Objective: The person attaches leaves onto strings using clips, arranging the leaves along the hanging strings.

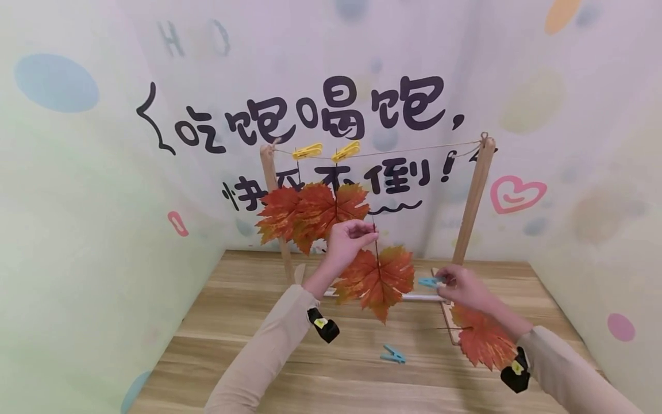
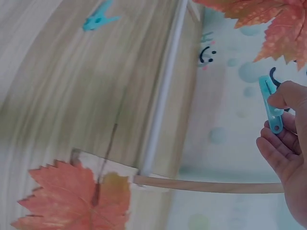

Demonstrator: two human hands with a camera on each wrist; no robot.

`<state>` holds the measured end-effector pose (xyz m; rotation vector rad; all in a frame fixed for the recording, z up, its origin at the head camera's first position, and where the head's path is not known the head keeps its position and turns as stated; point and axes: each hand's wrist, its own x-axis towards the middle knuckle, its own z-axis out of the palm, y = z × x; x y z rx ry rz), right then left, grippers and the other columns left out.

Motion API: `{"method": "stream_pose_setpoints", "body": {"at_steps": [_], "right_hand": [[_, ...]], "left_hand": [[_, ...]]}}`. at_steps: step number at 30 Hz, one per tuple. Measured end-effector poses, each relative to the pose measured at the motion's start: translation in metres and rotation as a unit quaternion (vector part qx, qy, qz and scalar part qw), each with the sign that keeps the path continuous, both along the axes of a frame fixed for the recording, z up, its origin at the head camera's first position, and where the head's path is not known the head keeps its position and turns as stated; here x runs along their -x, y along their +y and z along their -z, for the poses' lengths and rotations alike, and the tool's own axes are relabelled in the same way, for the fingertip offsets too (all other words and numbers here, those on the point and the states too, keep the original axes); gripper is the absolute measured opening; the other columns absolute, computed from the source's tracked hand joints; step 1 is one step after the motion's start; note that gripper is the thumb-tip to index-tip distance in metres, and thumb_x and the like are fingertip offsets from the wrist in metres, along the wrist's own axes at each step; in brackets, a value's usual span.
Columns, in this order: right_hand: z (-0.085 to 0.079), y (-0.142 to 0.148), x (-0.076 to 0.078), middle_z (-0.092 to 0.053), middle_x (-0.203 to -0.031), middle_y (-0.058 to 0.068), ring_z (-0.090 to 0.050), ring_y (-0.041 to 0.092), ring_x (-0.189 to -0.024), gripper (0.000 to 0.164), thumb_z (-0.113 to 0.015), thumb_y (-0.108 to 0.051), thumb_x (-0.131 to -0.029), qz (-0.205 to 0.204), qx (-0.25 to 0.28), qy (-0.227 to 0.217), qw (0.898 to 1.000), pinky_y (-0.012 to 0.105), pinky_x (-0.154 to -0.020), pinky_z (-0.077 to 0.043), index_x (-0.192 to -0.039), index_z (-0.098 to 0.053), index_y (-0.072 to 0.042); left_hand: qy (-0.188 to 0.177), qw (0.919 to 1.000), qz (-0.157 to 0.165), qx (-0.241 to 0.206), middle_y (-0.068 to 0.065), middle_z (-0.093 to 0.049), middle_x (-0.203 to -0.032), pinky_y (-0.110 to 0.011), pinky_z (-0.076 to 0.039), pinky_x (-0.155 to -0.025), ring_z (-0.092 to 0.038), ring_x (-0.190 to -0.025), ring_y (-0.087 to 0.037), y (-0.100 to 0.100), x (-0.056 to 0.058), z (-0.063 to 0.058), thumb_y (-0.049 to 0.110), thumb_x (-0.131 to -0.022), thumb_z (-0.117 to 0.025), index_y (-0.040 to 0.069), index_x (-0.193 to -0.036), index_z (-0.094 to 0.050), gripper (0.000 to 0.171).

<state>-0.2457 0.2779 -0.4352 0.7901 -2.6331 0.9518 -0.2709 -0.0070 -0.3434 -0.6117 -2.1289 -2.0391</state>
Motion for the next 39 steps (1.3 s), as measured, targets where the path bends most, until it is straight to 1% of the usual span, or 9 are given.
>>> {"method": "stream_pose_setpoints", "body": {"at_steps": [5, 12, 20, 27, 29, 32, 34, 36, 39], "right_hand": [[-0.026, 0.000, 0.003, -0.060, -0.080, 0.008, -0.055, 0.011, -0.068, 0.020, -0.068, 0.006, -0.070, -0.021, 0.000, 0.027, 0.999, 0.030, -0.059, -0.053, -0.089, -0.060, 0.005], [-0.064, 0.000, 0.004, -0.060, -0.080, 0.006, -0.054, 0.012, -0.070, 0.019, -0.067, 0.002, -0.075, 0.009, -0.034, 0.014, 0.999, 0.027, -0.062, -0.052, -0.092, -0.060, 0.004], [-0.101, -0.005, 0.007, -0.062, -0.081, 0.008, -0.056, 0.011, -0.069, 0.020, -0.068, 0.005, -0.074, 0.001, -0.012, 0.065, 0.998, 0.029, -0.063, -0.054, -0.093, -0.061, 0.005], [-0.123, -0.012, 0.012, -0.063, -0.083, 0.011, -0.059, 0.017, -0.072, 0.023, -0.071, 0.002, -0.073, 0.007, -0.008, 0.079, 0.997, 0.023, -0.066, -0.053, -0.093, -0.061, 0.005], [-0.129, -0.014, 0.013, -0.063, -0.083, 0.012, -0.059, 0.018, -0.071, 0.025, -0.072, 0.003, -0.071, 0.008, -0.009, 0.088, 0.996, 0.026, -0.066, -0.054, -0.092, -0.060, 0.005], [-0.136, -0.017, 0.015, -0.063, -0.083, 0.013, -0.060, 0.020, -0.072, 0.025, -0.073, 0.004, -0.070, 0.006, -0.003, 0.098, 0.995, 0.021, -0.067, -0.053, -0.092, -0.059, 0.006], [-0.139, -0.019, 0.016, -0.063, -0.083, 0.013, -0.061, 0.021, -0.072, 0.025, -0.073, 0.004, -0.070, 0.004, 0.002, 0.103, 0.995, 0.022, -0.068, -0.053, -0.092, -0.059, 0.006], [-0.143, -0.021, 0.016, -0.064, -0.083, 0.012, -0.062, 0.023, -0.073, 0.025, -0.072, 0.004, -0.071, 0.001, 0.006, 0.109, 0.994, 0.022, -0.069, -0.053, -0.092, -0.060, 0.006], [-0.148, -0.025, 0.016, -0.065, -0.084, 0.012, -0.063, 0.023, -0.073, 0.024, -0.072, 0.005, -0.071, -0.009, 0.005, 0.125, 0.992, 0.036, -0.068, -0.053, -0.092, -0.062, 0.006]], "left_hand": [[-0.006, 0.9997, -0.019, 0.013, -0.013, -0.069, -0.092, -0.020, -0.052, -0.068, -0.065, -0.077, -0.011, 0.007, 0.008, -0.006, 0.009, -0.077, -0.071, -0.004, -0.096, -0.067, 0.023], [0.006, 0.9994, -0.020, 0.028, -0.012, -0.069, -0.090, -0.021, -0.051, -0.063, -0.065, -0.077, -0.013, 0.012, 0.014, -0.017, 0.011, -0.077, -0.072, -0.002, -0.095, -0.068, 0.022], [0.024, 0.9986, -0.038, 0.025, -0.012, -0.069, -0.091, -0.022, -0.052, -0.067, -0.064, -0.078, -0.015, 0.012, 0.026, -0.035, 0.012, -0.078, -0.071, 0.000, -0.095, -0.069, 0.021], [0.029, 0.9988, -0.037, 0.010, -0.014, -0.068, -0.093, -0.023, -0.052, -0.074, -0.065, -0.082, -0.016, 0.013, 0.039, -0.050, 0.011, -0.077, -0.071, -0.002, -0.098, -0.068, 0.024], [0.023, 0.9991, -0.034, 0.011, -0.015, -0.068, -0.095, -0.023, -0.052, -0.075, -0.065, -0.083, -0.017, 0.013, 0.034, -0.059, 0.010, -0.078, -0.070, -0.004, -0.100, -0.067, 0.025], [0.027, 0.9989, -0.038, 0.008, -0.015, -0.067, -0.094, -0.022, -0.052, -0.075, -0.064, -0.084, -0.017, 0.015, 0.037, -0.062, 0.009, -0.078, -0.070, -0.004, -0.099, -0.067, 0.025], [0.036, 0.9984, -0.043, 0.008, -0.015, -0.067, -0.094, -0.022, -0.052, -0.075, -0.064, -0.084, -0.017, 0.017, 0.039, -0.064, 0.010, -0.078, -0.070, -0.003, -0.098, -0.067, 0.024], [0.047, 0.9978, -0.046, 0.009, -0.013, -0.067, -0.094, -0.021, -0.051, -0.075, -0.063, -0.084, -0.016, 0.018, 0.047, -0.061, 0.013, -0.078, -0.070, -0.001, -0.099, -0.067, 0.025], [0.056, 0.9972, -0.048, 0.011, -0.013, -0.067, -0.096, -0.021, -0.051, -0.075, -0.063, -0.085, -0.017, 0.019, 0.047, -0.065, 0.013, -0.079, -0.070, -0.002, -0.100, -0.067, 0.026]]}}
